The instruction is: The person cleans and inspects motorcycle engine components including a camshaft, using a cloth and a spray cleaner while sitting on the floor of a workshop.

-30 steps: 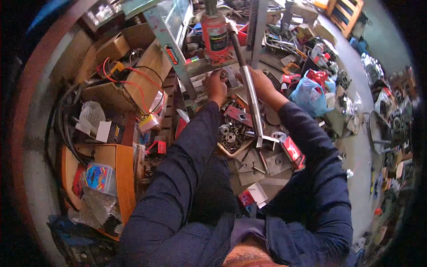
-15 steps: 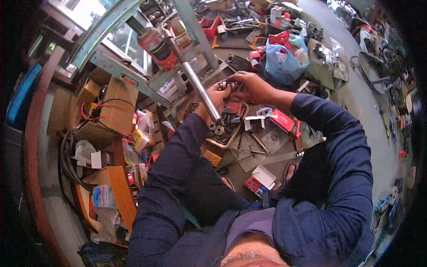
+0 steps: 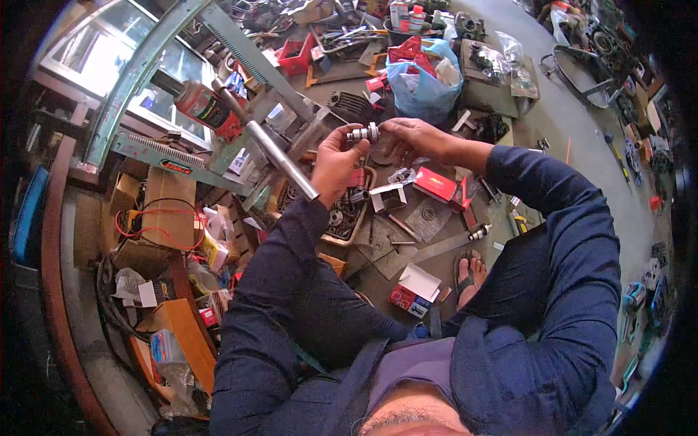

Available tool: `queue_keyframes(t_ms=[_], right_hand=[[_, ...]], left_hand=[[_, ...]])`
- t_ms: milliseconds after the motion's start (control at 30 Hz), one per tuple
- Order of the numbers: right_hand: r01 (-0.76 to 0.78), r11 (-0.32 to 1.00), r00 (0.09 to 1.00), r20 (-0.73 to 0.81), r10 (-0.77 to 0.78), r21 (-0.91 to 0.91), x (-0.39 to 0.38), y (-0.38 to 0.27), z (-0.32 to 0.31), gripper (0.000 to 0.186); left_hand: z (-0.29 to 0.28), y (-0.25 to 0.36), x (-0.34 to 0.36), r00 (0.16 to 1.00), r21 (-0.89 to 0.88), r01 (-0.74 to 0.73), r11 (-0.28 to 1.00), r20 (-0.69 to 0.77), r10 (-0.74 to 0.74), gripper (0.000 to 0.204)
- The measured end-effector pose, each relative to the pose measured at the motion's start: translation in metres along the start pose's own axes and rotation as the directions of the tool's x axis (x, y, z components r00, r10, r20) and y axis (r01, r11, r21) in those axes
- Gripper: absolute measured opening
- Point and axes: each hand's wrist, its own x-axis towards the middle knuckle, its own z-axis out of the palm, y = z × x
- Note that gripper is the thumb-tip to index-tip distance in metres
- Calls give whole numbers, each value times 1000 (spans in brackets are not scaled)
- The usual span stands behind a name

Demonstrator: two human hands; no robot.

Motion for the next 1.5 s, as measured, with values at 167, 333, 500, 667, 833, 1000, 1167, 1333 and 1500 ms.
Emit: queue_keyframes(t_ms=[167, 333, 500, 667, 833, 1000, 1167, 1333, 1500], right_hand=[[248, 966, 968, 68, -243, -73, 0, 9, -2, 54], [-155, 984, 981, 134, 143, 90, 3, 1, -10, 43], [365, 806, 926, 89, -368, -466, 5, -9, -19, 42], [217, 921, 969, 187, -162, -324, -17, -37, -12, 41], [266, 860, 964, 139, -227, -436, -18, -53, -29, 40], [397, 740, 916, 190, -352, -543, -24, -54, -18, 44], [460, 670, 882, 211, -422, -583, -23, -47, -14, 46], [464, 696, 873, 153, -462, -547, -50, -61, 4, 40], [419, 706, 890, 103, -445, -570, -65, -68, 11, 37]], left_hand=[[9, -3, 0, 998, 73, -37, 997, 56, 32, 29], [19, 9, -5, 858, 586, -492, 644, 202, 472, 31], [25, 9, -10, 994, 302, -105, 948, 58, 92, 25], [40, 29, -19, 665, 715, -663, 222, 426, 613, 32], [44, 33, -21, 966, 324, -256, 911, 118, 230, 31], [45, 27, -20, 945, 390, -326, 861, 148, 290, 29], [38, 34, -25, 918, 562, -388, 730, 162, 362, 35], [46, 41, -33, 908, 563, -402, 722, 139, 396, 33], [51, 42, -37, 875, 540, -477, 694, 222, 430, 33]])
